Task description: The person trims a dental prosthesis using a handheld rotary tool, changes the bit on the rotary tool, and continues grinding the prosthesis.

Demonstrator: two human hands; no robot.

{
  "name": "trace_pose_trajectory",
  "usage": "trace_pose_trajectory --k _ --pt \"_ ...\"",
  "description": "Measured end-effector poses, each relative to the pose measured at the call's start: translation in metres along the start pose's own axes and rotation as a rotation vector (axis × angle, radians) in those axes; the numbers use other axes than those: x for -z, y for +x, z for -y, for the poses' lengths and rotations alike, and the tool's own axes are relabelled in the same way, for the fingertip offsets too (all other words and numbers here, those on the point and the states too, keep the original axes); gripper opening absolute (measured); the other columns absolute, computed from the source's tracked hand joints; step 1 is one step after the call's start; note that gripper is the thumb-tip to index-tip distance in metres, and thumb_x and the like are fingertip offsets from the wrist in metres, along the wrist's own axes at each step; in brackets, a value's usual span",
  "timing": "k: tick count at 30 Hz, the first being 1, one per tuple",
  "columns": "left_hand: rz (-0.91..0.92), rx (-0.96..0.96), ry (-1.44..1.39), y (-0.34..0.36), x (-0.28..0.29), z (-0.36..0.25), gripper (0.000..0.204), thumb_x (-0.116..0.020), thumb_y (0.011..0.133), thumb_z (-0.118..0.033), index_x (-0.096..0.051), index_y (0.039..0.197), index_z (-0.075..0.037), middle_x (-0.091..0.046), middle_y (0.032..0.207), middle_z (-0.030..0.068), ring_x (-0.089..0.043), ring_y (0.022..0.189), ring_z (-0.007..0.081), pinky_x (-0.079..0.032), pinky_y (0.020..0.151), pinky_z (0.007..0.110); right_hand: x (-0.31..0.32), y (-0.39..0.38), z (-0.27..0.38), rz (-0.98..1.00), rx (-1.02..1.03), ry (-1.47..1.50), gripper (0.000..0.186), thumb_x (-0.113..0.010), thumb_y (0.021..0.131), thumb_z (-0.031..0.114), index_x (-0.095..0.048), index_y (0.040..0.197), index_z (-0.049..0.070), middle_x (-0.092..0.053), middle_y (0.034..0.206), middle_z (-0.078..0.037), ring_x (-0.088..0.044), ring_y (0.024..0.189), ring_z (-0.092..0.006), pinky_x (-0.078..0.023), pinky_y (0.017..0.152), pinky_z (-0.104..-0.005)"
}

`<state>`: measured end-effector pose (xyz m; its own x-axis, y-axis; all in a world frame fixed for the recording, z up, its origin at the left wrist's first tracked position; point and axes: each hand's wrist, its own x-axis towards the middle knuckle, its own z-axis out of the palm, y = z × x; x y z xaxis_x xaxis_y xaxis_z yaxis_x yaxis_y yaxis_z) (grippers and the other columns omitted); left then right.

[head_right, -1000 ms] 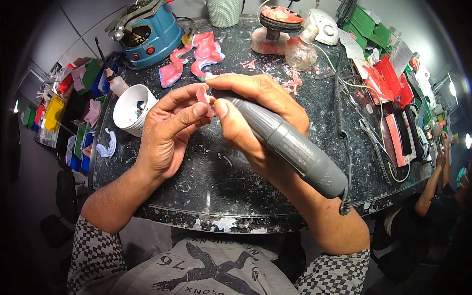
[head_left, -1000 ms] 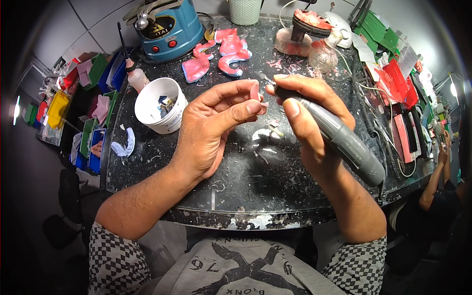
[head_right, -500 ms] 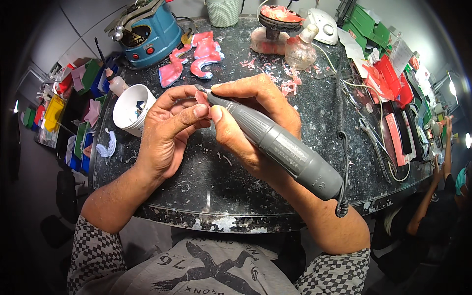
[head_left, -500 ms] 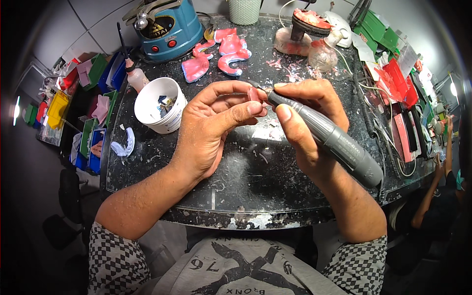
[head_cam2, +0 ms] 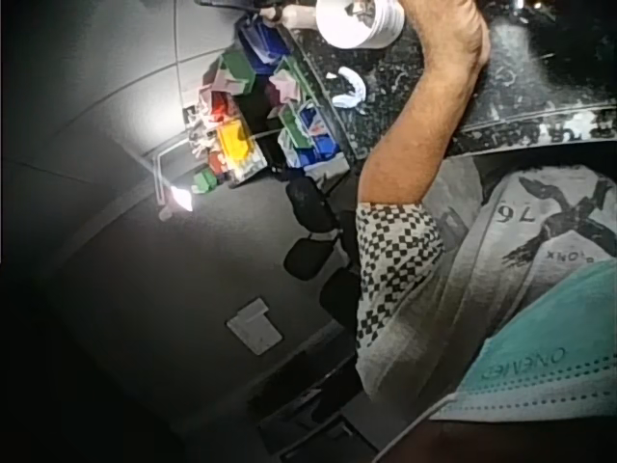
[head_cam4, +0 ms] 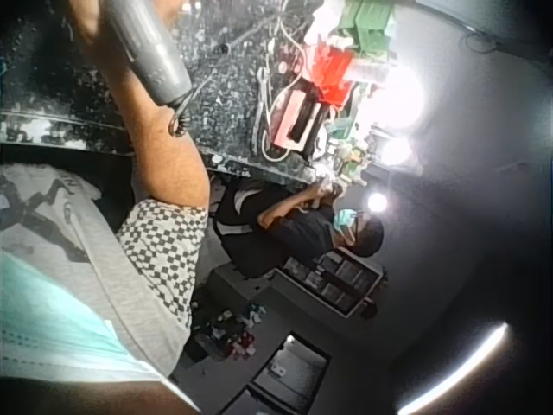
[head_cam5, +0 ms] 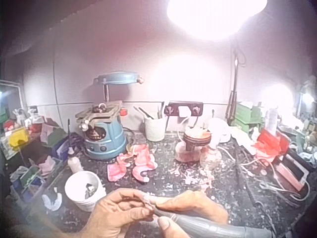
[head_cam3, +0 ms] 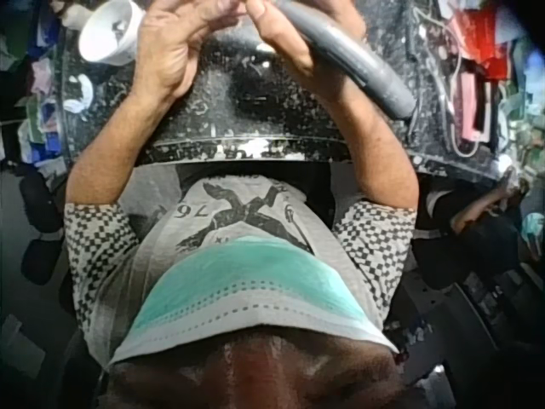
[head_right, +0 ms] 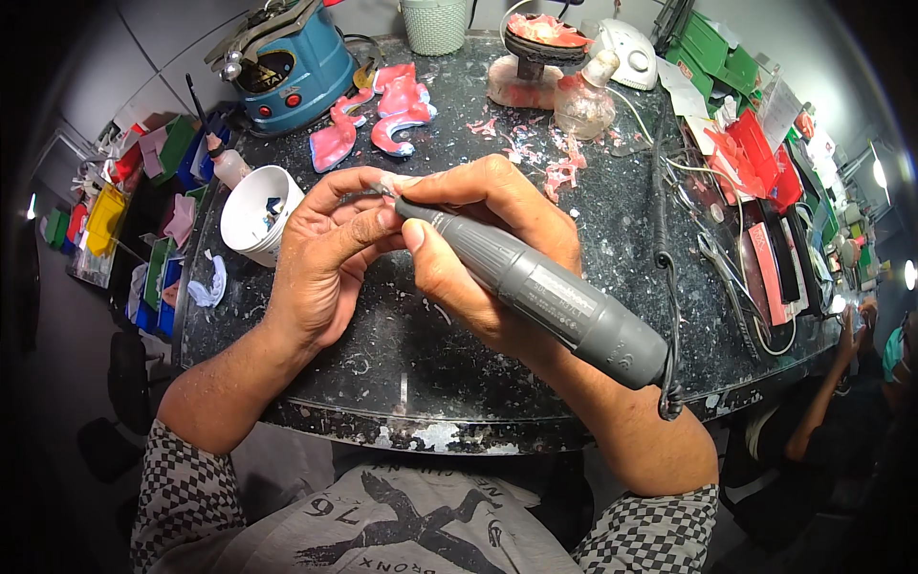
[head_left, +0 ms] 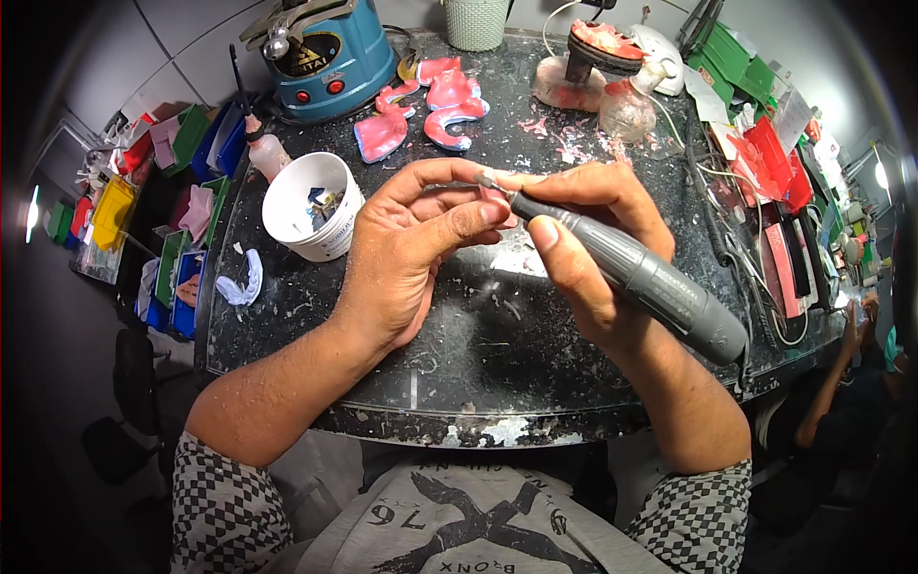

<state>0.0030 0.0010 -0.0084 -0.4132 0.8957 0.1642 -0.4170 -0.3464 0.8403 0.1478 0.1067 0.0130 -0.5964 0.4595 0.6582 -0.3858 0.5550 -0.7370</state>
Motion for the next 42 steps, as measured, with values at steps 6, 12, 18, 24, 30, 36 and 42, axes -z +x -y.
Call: trace_pose_trajectory --k 6,12,18,24,30,36,42 --pt "0.008 -0.021 -0.011 0.001 0.002 0.002 0.024 -0.067 0.089 -0.001 -0.057 0.111 -0.001 -0.069 0.104 0.0147 -0.068 0.098 0.0208 -0.055 0.089 0.032 0.003 0.0 -0.002 0.042 0.044 -0.019 0.022 -0.065 0.089 0.006 -0.06 0.109 -0.001 -0.068 0.098 -0.011 -0.066 0.087 -0.0131 -0.052 0.08 -0.0263" --pt "-0.034 -0.059 -0.037 0.0 -0.004 -0.003 0.027 -0.067 0.088 0.001 -0.053 0.111 -0.001 -0.069 0.104 0.0177 -0.068 0.099 0.0224 -0.055 0.09 0.033 0.003 0.009 -0.006 -0.113 -0.12 0.089 0.029 -0.069 0.09 0.008 -0.06 0.116 0.001 -0.068 0.097 -0.009 -0.066 0.09 -0.0153 -0.052 0.082 -0.0256" --pt "0.048 -0.155 -0.022 -0.002 0.001 -0.004 0.029 -0.068 0.086 0.006 -0.054 0.111 0.0 -0.069 0.103 0.0165 -0.068 0.098 0.0206 -0.055 0.09 0.032 0.007 0.007 -0.003 0.051 0.243 -0.194 0.045 -0.072 0.079 -0.01 -0.053 0.118 0.001 -0.066 0.101 -0.013 -0.067 0.098 -0.0214 -0.053 0.09 -0.0335" --pt "0.162 -0.302 0.048 0.001 -0.003 -0.006 0.028 -0.065 0.089 0.006 -0.053 0.113 0.001 -0.068 0.107 0.0189 -0.067 0.103 0.023 -0.054 0.094 0.034 0.013 0.008 -0.006 0.063 0.33 -0.234 0.051 -0.074 0.077 -0.01 -0.048 0.119 0.002 -0.065 0.101 -0.014 -0.067 0.098 -0.0242 -0.053 0.091 -0.038" --pt "0.183 -0.36 0.086 -0.001 -0.003 -0.009 0.026 -0.065 0.089 0.005 -0.052 0.111 0.001 -0.067 0.108 0.0199 -0.067 0.104 0.0231 -0.054 0.093 0.034 0.012 0.007 -0.007 0.079 0.344 -0.195 0.053 -0.073 0.078 -0.011 -0.046 0.122 0.004 -0.063 0.103 -0.015 -0.066 0.1 -0.0252 -0.053 0.093 -0.0412" --pt "0.184 -0.377 0.126 -0.001 -0.005 -0.009 0.027 -0.066 0.088 0.007 -0.052 0.111 0.0 -0.067 0.108 0.0192 -0.067 0.103 0.0219 -0.055 0.092 0.032 0.012 0.005 -0.001 0.074 0.288 -0.198 0.051 -0.071 0.08 -0.011 -0.046 0.122 0.004 -0.063 0.103 -0.015 -0.065 0.101 -0.026 -0.052 0.094 -0.0415" --pt "0.174 -0.375 0.134 -0.003 -0.004 -0.009 0.028 -0.066 0.087 0.008 -0.052 0.11 0.0 -0.067 0.106 0.0182 -0.067 0.103 0.0212 -0.055 0.091 0.031 0.013 0.005 0.0 0.099 0.274 -0.219 0.051 -0.07 0.08 -0.012 -0.046 0.122 0.005 -0.063 0.104 -0.015 -0.065 0.101 -0.0262 -0.052 0.093 -0.0412"
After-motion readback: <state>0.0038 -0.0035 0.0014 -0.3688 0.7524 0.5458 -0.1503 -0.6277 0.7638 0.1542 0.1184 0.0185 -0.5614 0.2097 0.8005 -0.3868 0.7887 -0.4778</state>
